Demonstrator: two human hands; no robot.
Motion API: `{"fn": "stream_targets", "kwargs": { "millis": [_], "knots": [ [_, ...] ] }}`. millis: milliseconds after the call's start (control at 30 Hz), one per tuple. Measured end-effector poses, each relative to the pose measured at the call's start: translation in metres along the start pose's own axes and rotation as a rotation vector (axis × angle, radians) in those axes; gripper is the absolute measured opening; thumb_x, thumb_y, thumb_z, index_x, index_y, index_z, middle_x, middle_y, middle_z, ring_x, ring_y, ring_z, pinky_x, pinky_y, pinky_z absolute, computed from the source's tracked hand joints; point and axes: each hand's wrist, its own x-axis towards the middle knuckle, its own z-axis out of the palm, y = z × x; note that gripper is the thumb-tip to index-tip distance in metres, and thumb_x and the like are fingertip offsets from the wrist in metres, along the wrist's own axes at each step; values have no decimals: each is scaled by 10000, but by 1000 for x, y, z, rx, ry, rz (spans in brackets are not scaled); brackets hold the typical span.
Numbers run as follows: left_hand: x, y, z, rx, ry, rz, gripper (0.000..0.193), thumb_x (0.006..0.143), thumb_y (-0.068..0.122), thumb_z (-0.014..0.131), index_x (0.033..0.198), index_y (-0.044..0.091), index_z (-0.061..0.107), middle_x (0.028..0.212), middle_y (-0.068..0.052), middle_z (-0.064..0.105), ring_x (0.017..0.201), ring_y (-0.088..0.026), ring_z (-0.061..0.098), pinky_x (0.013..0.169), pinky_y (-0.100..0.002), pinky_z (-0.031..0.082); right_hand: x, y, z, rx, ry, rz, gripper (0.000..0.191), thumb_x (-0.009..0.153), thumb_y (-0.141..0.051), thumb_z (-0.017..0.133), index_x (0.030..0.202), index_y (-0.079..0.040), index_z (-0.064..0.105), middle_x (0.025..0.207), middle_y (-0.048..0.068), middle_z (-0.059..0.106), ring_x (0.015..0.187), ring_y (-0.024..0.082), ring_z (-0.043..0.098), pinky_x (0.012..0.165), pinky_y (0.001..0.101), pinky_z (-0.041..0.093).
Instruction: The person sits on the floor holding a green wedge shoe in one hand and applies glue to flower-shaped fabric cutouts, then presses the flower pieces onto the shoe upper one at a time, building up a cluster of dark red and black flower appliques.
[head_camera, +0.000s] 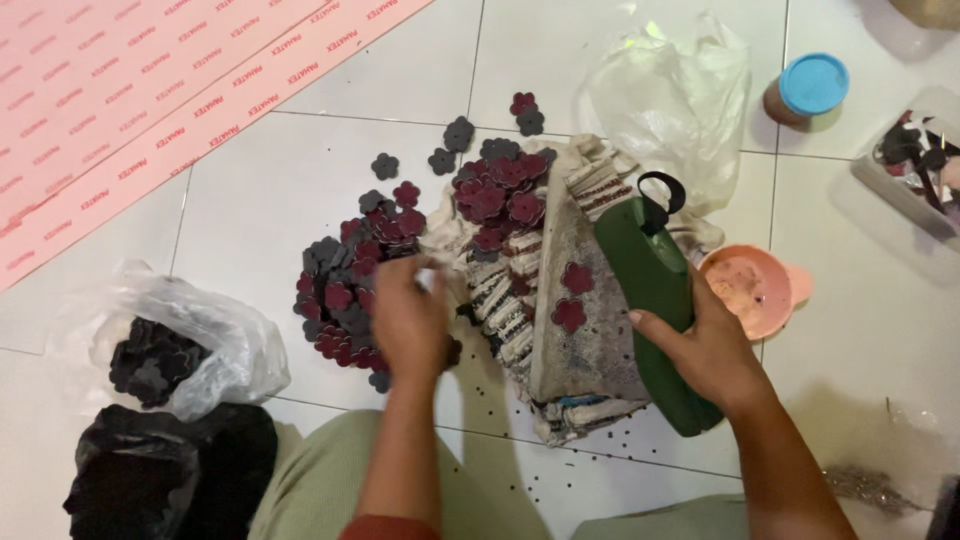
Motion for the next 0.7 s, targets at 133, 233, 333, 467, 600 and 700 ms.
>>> {"fn": "stream_targets", "kwargs": {
  "millis": [133,233,333,467,600,700],
  "knots": [
    [24,-29,-22,189,11,-100,312,809,267,822,1074,123,743,1119,-78,661,997,-331,658,819,-454,521,0,0,0,13,-3,2,878,785,-369,754,1544,-93,410,1210,153,700,1061,237,693,892,380,545],
    [22,-32,-26,284,-138,-151,385,727,270,861,1069,142,737,1165,-52,640,991,-329,655,797,-463,518,0,0,0,23,-11,17,870,786,-372,750,1539,-95,414,1212,149,698,1060,238,692,888,379,546],
    [16,-28,-29,329,-115,-138,413,741,252,850,1127,155,736,1127,-67,649,976,-342,659,772,-460,517,0,0,0,16,-1,-5,878,789,-372,757,1541,-87,405,1226,150,687,1082,236,680,911,377,530],
    [9,-19,-39,301,-56,-76,348,766,269,844,1085,159,760,1093,-46,687,949,-325,674,787,-442,522,-2,0,-1,39,-8,-24,899,777,-376,757,1548,-86,399,1233,146,685,1091,231,677,913,376,533],
    [-5,4,-42,220,-157,36,306,759,257,835,1035,145,765,1067,-56,709,914,-309,691,755,-438,534,-2,-1,-1,57,-3,-38,900,773,-377,765,1543,-82,403,1251,142,683,1111,224,671,931,368,524],
    [-34,32,-20,93,-328,33,372,715,302,861,1031,143,746,958,-60,739,792,-282,717,714,-417,551,-4,-4,-1,75,-3,-62,895,780,-368,765,1541,-69,399,1259,147,680,1116,223,672,932,362,526]
  ]
}}
